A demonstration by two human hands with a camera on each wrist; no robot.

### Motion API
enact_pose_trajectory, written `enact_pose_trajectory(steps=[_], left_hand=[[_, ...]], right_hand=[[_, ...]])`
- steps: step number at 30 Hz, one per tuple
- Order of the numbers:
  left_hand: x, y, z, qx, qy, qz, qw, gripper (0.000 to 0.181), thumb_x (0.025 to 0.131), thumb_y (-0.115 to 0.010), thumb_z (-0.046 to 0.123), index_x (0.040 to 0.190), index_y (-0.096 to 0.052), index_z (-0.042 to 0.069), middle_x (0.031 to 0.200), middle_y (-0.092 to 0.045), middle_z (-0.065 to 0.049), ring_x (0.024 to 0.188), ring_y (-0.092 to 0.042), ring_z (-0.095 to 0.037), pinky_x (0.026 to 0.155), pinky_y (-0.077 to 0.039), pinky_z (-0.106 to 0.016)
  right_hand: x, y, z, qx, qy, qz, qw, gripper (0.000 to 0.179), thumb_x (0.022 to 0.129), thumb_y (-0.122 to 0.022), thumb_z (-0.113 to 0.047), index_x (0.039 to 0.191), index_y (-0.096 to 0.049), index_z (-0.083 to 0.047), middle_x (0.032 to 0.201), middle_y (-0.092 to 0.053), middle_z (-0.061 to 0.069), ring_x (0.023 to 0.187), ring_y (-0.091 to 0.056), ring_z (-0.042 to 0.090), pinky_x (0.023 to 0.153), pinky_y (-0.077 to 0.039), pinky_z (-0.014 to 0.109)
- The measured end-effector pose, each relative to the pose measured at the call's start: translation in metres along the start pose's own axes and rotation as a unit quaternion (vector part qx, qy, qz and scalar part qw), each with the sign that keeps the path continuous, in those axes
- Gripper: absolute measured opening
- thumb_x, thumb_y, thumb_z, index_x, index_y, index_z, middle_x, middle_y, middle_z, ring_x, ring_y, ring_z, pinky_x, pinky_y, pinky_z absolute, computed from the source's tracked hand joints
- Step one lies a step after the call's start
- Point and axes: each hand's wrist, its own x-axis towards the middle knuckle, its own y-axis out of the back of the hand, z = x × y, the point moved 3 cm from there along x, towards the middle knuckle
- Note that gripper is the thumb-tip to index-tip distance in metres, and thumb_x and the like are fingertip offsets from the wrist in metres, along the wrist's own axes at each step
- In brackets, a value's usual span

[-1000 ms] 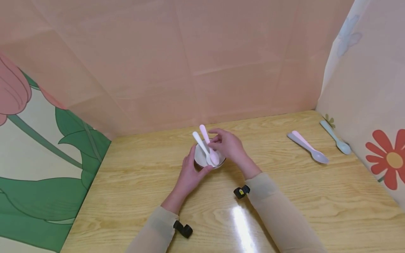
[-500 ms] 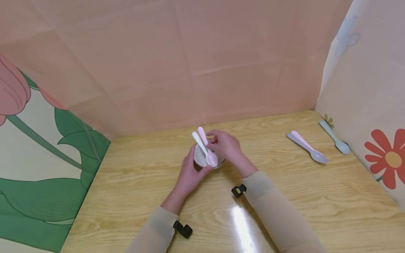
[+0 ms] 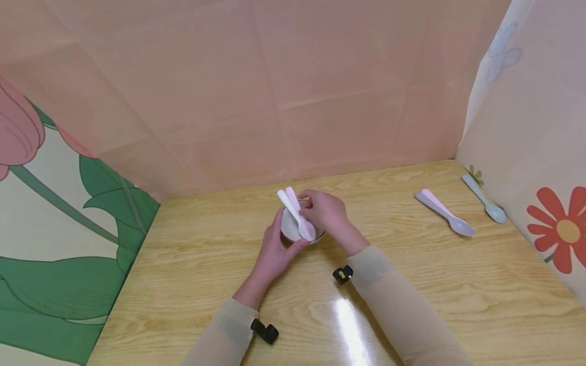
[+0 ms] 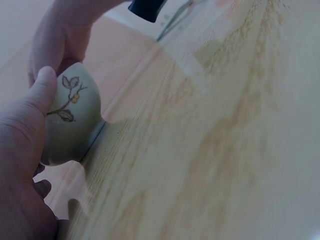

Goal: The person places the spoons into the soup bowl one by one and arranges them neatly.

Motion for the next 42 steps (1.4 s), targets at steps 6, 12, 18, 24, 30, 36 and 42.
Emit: enact_pose_trajectory(steps=[6,12,18,24,30,36,42], left_hand=[[0.001,-0.001,0.000,0.002,0.002,-0.002,1.0000,0.111,0.099,-0.081,0.055,0.177,-0.016,0.011,0.175,-0.037,-0.018,0.161,-0.036,-0.034,0.135,-0.008,-0.061],[0.001,-0.001,0.001,0.004,0.004,-0.004,1.0000,0.111,0.099,-0.081,0.056,0.177,-0.015,0.013,0.175,-0.037,-0.017,0.161,-0.037,-0.034,0.135,-0.008,-0.060],[0.000,0.001,0.003,-0.002,0.001,-0.004,1.0000,0.111,0.099,-0.082,0.053,0.178,-0.014,0.013,0.175,-0.038,-0.018,0.161,-0.037,-0.033,0.135,-0.008,-0.061],[-0.001,0.003,0.003,0.001,0.001,-0.005,1.0000,0.112,0.099,-0.081,0.053,0.178,-0.013,0.012,0.176,-0.035,-0.019,0.162,-0.034,-0.032,0.135,-0.008,-0.060],[-0.001,0.002,0.001,-0.003,0.010,-0.008,0.9999,0.113,0.099,-0.082,0.055,0.177,-0.014,0.010,0.177,-0.034,-0.016,0.163,-0.033,-0.031,0.136,-0.006,-0.057],[-0.001,0.002,0.000,-0.008,0.014,-0.009,0.9998,0.113,0.098,-0.082,0.056,0.178,-0.014,0.013,0.177,-0.033,-0.016,0.163,-0.033,-0.032,0.136,-0.006,-0.056],[0.000,0.002,0.000,-0.007,0.007,-0.004,0.9999,0.113,0.097,-0.083,0.056,0.178,-0.014,0.018,0.174,-0.039,-0.017,0.162,-0.036,-0.031,0.136,-0.007,-0.056]], right_hand=[[-0.002,0.001,-0.002,-0.017,-0.004,0.005,0.9998,0.044,0.103,-0.081,-0.022,0.145,-0.071,-0.013,0.115,-0.083,0.005,0.097,-0.076,0.024,0.082,-0.055,0.043],[-0.003,0.002,-0.003,-0.006,-0.001,0.006,1.0000,0.045,0.103,-0.081,-0.020,0.146,-0.071,-0.011,0.117,-0.082,0.008,0.103,-0.076,0.028,0.087,-0.056,0.046],[-0.005,0.000,0.000,0.022,0.005,0.016,0.9996,0.043,0.103,-0.081,-0.017,0.144,-0.072,-0.009,0.116,-0.081,0.010,0.108,-0.075,0.031,0.093,-0.058,0.050],[-0.009,0.002,0.004,0.057,0.015,0.033,0.9977,0.041,0.103,-0.081,-0.016,0.143,-0.072,-0.008,0.114,-0.080,0.010,0.107,-0.074,0.032,0.092,-0.060,0.051],[-0.016,0.007,0.007,0.090,0.018,0.043,0.9948,0.041,0.105,-0.079,-0.019,0.145,-0.071,-0.010,0.115,-0.079,0.007,0.103,-0.072,0.030,0.086,-0.061,0.046],[-0.025,0.017,0.011,0.095,0.018,0.059,0.9936,0.042,0.106,-0.079,-0.022,0.146,-0.071,-0.012,0.118,-0.077,0.007,0.100,-0.071,0.028,0.079,-0.060,0.040],[-0.033,0.031,0.016,0.093,0.005,0.073,0.9930,0.047,0.106,-0.079,-0.027,0.149,-0.069,-0.010,0.120,-0.076,0.009,0.100,-0.070,0.029,0.075,-0.057,0.038]])
